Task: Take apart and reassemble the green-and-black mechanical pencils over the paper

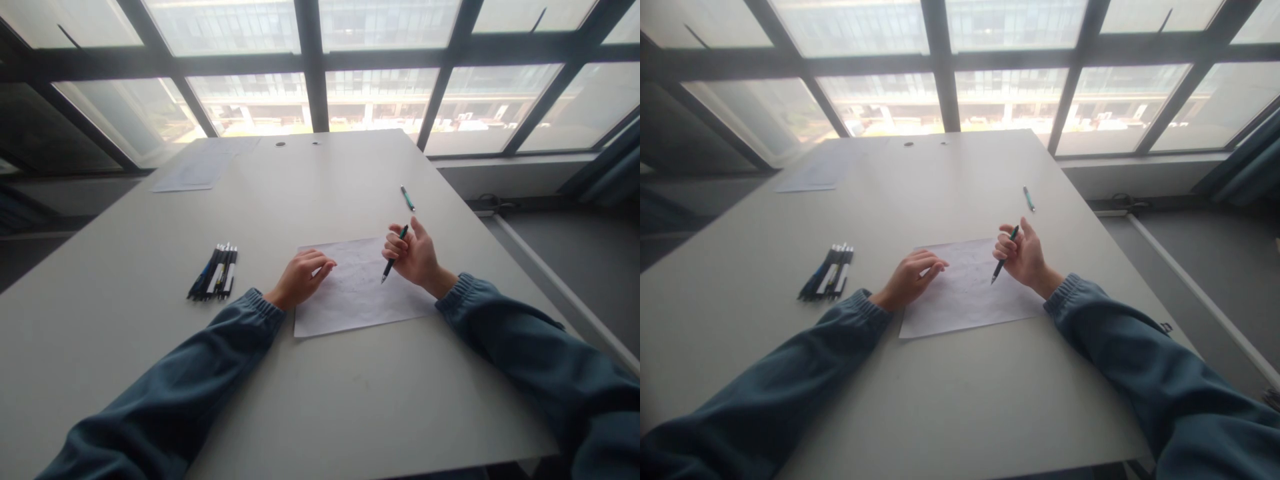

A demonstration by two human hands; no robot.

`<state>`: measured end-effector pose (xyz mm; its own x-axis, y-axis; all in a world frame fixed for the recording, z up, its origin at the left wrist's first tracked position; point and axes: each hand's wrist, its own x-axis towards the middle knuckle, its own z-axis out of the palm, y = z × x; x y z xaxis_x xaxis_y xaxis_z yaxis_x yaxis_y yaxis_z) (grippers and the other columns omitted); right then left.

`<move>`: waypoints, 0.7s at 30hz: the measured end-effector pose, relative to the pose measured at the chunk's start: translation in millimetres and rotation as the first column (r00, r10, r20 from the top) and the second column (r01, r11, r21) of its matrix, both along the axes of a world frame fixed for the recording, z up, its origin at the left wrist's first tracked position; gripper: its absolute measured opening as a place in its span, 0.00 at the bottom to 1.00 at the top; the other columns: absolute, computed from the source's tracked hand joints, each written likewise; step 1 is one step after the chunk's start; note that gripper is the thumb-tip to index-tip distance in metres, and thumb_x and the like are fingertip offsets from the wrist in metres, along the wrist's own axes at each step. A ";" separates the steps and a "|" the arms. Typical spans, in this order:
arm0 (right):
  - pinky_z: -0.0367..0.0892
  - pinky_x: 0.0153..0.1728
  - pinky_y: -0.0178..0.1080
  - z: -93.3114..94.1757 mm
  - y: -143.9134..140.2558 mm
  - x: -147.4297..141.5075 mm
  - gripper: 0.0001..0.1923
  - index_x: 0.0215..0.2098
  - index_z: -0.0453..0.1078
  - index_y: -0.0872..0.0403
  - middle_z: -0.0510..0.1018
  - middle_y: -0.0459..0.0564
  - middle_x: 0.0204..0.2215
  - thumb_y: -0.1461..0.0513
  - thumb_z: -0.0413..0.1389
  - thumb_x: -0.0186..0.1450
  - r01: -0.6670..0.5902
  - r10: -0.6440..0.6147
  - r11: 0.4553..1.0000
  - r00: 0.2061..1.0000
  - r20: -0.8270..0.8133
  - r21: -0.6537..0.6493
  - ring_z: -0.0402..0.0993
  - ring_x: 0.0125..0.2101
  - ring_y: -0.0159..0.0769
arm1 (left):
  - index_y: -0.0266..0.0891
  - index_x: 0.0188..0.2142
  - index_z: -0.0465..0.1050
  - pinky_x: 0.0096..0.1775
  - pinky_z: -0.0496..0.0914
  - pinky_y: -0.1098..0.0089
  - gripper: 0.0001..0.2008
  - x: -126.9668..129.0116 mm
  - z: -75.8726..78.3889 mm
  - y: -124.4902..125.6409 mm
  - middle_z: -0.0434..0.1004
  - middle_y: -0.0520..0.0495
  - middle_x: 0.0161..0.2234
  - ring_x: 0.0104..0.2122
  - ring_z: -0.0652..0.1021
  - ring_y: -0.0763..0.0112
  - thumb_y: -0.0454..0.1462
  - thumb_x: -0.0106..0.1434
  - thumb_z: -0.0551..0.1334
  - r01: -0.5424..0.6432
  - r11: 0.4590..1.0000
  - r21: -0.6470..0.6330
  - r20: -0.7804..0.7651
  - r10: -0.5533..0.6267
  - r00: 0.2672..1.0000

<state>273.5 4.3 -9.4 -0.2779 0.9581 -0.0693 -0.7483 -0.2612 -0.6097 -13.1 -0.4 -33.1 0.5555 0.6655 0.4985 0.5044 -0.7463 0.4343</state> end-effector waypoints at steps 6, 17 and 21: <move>0.65 0.22 0.34 -3.8 0.9 -2.5 0.12 0.39 0.74 0.55 0.62 0.39 0.16 0.56 0.54 0.68 0.032 -0.033 0.999 0.987 0.159 0.010 0.56 0.16 0.28 | 0.41 0.46 0.77 0.52 0.71 0.58 0.11 2.8 3.5 -1.7 0.81 0.44 0.43 0.45 0.77 0.63 0.39 0.71 0.57 -0.043 0.999 0.029 -0.085 0.045 0.995; 0.61 0.20 0.35 -8.0 -3.7 -9.3 0.34 0.39 0.74 0.50 0.73 0.47 0.26 0.31 0.53 0.59 0.033 -0.100 0.987 0.892 0.441 0.156 0.69 0.24 0.33 | 0.43 0.45 0.79 0.58 0.71 0.55 0.11 -0.7 -9.6 6.6 0.78 0.43 0.53 0.55 0.76 0.61 0.35 0.69 0.58 -0.011 0.999 -0.043 -0.084 0.008 0.996; 0.51 0.17 0.30 -9.7 -8.0 -13.6 0.21 0.28 0.67 0.52 0.66 0.39 0.20 0.50 0.71 0.54 0.062 -0.155 0.977 0.866 0.475 0.205 0.63 0.20 0.25 | 0.43 0.44 0.79 0.58 0.72 0.56 0.10 -0.1 -8.8 5.6 0.78 0.43 0.53 0.54 0.77 0.61 0.36 0.69 0.59 -0.008 0.998 -0.068 -0.084 0.003 0.996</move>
<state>259.9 -3.7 -19.1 -0.1466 0.9892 0.0047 -0.3622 -0.0493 -0.9308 -13.2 5.2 -41.9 0.5898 0.6997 0.4032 0.5452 -0.7134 0.4403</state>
